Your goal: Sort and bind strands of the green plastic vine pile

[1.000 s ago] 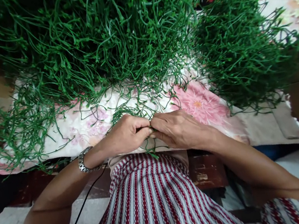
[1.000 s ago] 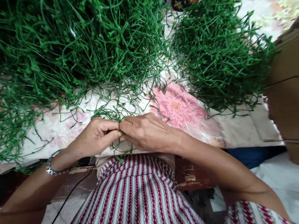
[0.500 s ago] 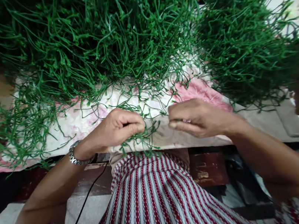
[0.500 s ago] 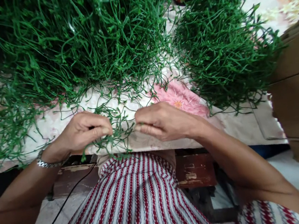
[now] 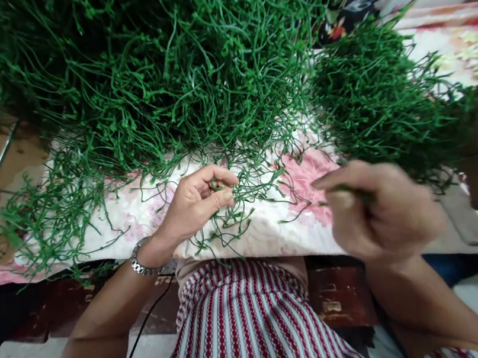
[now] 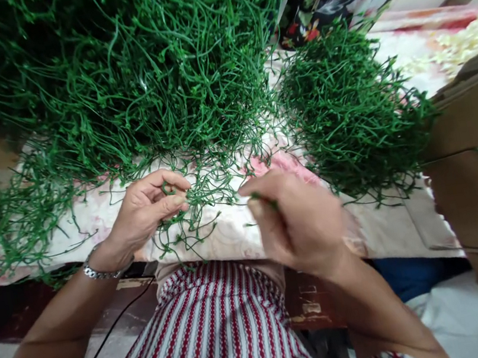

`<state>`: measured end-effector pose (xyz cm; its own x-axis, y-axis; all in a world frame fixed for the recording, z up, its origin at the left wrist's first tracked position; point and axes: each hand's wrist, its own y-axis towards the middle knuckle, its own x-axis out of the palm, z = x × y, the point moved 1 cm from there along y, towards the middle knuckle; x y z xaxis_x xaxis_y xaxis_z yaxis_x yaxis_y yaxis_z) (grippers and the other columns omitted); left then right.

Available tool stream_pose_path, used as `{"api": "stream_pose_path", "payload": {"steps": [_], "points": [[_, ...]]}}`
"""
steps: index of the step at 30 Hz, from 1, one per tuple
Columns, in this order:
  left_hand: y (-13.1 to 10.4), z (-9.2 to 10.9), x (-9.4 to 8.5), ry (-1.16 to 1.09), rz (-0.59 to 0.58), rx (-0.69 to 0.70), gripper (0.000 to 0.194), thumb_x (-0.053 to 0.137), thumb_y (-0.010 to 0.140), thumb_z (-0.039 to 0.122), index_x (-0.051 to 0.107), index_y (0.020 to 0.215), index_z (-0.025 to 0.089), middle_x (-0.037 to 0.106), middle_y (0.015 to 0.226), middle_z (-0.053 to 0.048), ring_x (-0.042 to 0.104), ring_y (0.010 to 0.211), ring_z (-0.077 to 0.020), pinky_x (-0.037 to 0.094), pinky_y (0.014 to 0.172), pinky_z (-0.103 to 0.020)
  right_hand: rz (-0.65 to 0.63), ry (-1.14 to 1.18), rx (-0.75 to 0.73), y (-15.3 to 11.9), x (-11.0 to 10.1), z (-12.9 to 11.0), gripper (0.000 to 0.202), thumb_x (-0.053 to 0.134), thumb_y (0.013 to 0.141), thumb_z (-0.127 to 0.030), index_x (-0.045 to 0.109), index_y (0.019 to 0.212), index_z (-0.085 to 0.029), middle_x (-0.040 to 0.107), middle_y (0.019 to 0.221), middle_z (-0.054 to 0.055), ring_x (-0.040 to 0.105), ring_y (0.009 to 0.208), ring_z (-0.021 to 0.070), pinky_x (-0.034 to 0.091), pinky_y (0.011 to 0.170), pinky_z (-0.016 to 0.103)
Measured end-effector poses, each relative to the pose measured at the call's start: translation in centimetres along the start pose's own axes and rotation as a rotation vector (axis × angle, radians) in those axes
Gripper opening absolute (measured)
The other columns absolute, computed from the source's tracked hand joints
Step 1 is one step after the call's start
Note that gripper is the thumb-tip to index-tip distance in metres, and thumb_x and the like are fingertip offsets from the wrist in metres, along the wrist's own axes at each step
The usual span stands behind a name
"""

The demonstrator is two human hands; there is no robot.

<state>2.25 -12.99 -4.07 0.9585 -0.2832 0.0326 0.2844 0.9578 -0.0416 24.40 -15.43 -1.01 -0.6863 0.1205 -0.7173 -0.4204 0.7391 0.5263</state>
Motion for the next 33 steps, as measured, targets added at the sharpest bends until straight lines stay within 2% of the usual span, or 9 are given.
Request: {"api": "stream_pose_path", "payload": {"steps": [3, 6, 11, 13, 18, 22, 24, 30, 33], "points": [[-0.2, 0.0, 0.3, 0.087, 0.013, 0.037, 0.018, 0.059, 0.073, 0.015, 0.058, 0.091, 0.014, 0.055, 0.067, 0.001, 0.056, 0.059, -0.0074, 0.042, 0.050, -0.016, -0.060, -0.191, -0.154, 0.1, 2.3, -1.2, 0.019, 0.051, 0.085, -0.023, 0.052, 0.103, -0.016, 0.062, 0.074, 0.002, 0.057, 0.063, 0.0121, 0.042, 0.057, 0.025], [-0.7, 0.0, 0.7, 0.327, 0.068, 0.186, 0.021, 0.055, 0.075, 0.011, 0.058, 0.095, 0.016, 0.057, 0.072, 0.001, 0.056, 0.065, -0.0079, 0.045, 0.060, -0.018, -0.130, -0.301, -0.158, 0.3, 4.8, -0.9, 0.026, 0.051, 0.086, -0.029, 0.051, 0.107, -0.013, 0.063, 0.073, 0.003, 0.058, 0.062, 0.0133, 0.041, 0.052, 0.025], [-1.7, -0.7, 1.3, 0.631, 0.115, 0.513, 0.030, 0.052, 0.076, 0.006, 0.055, 0.103, 0.018, 0.063, 0.093, -0.002, 0.059, 0.080, -0.0094, 0.046, 0.075, -0.020, -0.184, -0.140, -0.077, 0.2, 6.0, 0.0, 0.013, 0.048, 0.085, -0.020, 0.054, 0.093, -0.013, 0.065, 0.082, 0.005, 0.061, 0.072, 0.0132, 0.045, 0.059, 0.023], [-1.8, -1.1, 1.4, 0.610, 0.132, 0.512, 0.029, 0.052, 0.077, 0.006, 0.054, 0.103, 0.018, 0.063, 0.091, -0.001, 0.059, 0.080, -0.0093, 0.046, 0.074, -0.020, -0.131, -0.058, -0.030, 0.1, 5.9, -0.2, 0.008, 0.048, 0.085, -0.018, 0.055, 0.087, -0.014, 0.064, 0.077, 0.003, 0.060, 0.067, 0.0115, 0.044, 0.059, 0.022], [-1.5, -1.3, 1.7, 0.396, 0.116, 0.342, 0.009, 0.055, 0.077, 0.014, 0.056, 0.086, 0.017, 0.057, 0.081, -0.002, 0.054, 0.077, -0.0115, 0.045, 0.066, -0.022, 0.086, 0.089, 0.123, -0.3, 6.3, -1.1, 0.004, 0.052, 0.083, -0.016, 0.055, 0.085, -0.017, 0.061, 0.069, 0.000, 0.057, 0.059, 0.0092, 0.044, 0.054, 0.020], [-1.3, -1.3, 2.0, 0.307, 0.053, 0.440, 0.011, 0.055, 0.080, 0.017, 0.062, 0.089, 0.018, 0.060, 0.084, -0.005, 0.056, 0.084, -0.0143, 0.046, 0.076, -0.028, 0.182, 0.186, 0.130, -0.5, 7.0, -1.3, 0.004, 0.053, 0.082, -0.017, 0.056, 0.083, -0.017, 0.062, 0.069, 0.000, 0.057, 0.058, 0.0084, 0.045, 0.055, 0.019], [-1.3, -1.4, 2.0, 0.298, 0.067, 0.479, 0.012, 0.055, 0.080, 0.016, 0.063, 0.089, 0.018, 0.061, 0.084, -0.006, 0.057, 0.084, -0.0145, 0.046, 0.076, -0.029, 0.162, 0.223, 0.130, -0.4, 7.3, -1.1, 0.004, 0.053, 0.082, -0.017, 0.057, 0.082, -0.017, 0.063, 0.067, -0.001, 0.057, 0.056, 0.0080, 0.045, 0.054, 0.018], [-1.4, -1.6, 1.7, 0.371, 0.078, 0.467, 0.004, 0.053, 0.080, 0.016, 0.056, 0.077, 0.016, 0.061, 0.084, -0.007, 0.057, 0.083, -0.0148, 0.047, 0.073, -0.029, -0.073, 0.288, 0.135, -0.4, 6.5, -0.6, 0.010, 0.053, 0.083, -0.017, 0.061, 0.089, -0.015, 0.067, 0.076, 0.002, 0.062, 0.066, 0.0099, 0.048, 0.061, 0.019], [-1.5, -1.1, 1.6, 0.426, 0.025, 0.428, 0.007, 0.050, 0.079, 0.012, 0.053, 0.075, 0.016, 0.062, 0.086, -0.007, 0.058, 0.084, -0.0145, 0.046, 0.076, -0.029, -0.012, 0.244, 0.174, -0.3, 4.6, -0.2, 0.012, 0.055, 0.082, -0.018, 0.062, 0.092, -0.017, 0.066, 0.075, 0.000, 0.059, 0.061, 0.0090, 0.046, 0.054, 0.019]]}}
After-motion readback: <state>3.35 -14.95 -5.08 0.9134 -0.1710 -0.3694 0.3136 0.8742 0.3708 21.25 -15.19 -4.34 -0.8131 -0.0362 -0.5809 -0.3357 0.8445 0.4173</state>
